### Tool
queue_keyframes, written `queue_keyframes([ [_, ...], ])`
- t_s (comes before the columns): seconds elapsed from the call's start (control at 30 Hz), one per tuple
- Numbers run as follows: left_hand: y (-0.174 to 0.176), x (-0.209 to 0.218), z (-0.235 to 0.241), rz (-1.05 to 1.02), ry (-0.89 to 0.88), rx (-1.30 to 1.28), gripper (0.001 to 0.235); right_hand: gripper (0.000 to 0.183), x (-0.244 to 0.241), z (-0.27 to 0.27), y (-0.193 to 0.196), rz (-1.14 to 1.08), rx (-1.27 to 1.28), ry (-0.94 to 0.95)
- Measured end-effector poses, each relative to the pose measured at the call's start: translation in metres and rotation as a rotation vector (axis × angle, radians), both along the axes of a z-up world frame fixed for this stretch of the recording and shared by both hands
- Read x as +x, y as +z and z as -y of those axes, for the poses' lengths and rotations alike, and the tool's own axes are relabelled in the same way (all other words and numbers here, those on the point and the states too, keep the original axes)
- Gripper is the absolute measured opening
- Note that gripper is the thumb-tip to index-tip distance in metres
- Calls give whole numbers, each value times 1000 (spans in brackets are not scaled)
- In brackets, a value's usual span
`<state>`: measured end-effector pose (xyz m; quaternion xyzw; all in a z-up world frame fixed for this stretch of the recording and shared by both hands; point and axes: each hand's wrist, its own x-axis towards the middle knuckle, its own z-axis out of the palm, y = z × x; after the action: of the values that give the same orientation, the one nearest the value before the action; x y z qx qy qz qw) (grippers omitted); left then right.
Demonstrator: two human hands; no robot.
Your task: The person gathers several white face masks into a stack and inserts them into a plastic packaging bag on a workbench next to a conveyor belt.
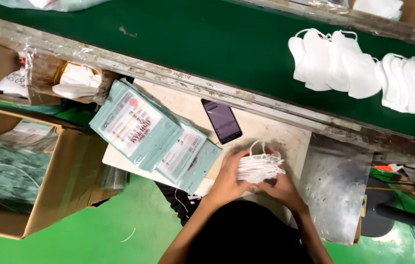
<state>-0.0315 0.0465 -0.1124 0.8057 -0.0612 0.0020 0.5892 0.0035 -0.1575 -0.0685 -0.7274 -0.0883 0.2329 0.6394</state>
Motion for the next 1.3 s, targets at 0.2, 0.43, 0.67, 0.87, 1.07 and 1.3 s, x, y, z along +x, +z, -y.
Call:
queue_keyframes([
  [0.2,31,8,-12,185,-20,121,85,87,-20,13,-58,38,77,-83],
  [0.43,47,6,-21,129,-42,177,90,91,-12,0,-30,94,-154,-30],
  [0.67,32,13,-19,129,-29,139,87,62,-4,4,-46,253,-207,82],
  [0.87,26,1,-13,31,-54,29,79,53,-12,1,-44,114,-9,-150],
  [1.07,51,-15,17,-215,83,-472,60,61,-18,-32,-19,-385,558,-404],
  [1.3,54,-41,-50,-95,213,662,40,42,2,-33,12,-21,78,-484],
])
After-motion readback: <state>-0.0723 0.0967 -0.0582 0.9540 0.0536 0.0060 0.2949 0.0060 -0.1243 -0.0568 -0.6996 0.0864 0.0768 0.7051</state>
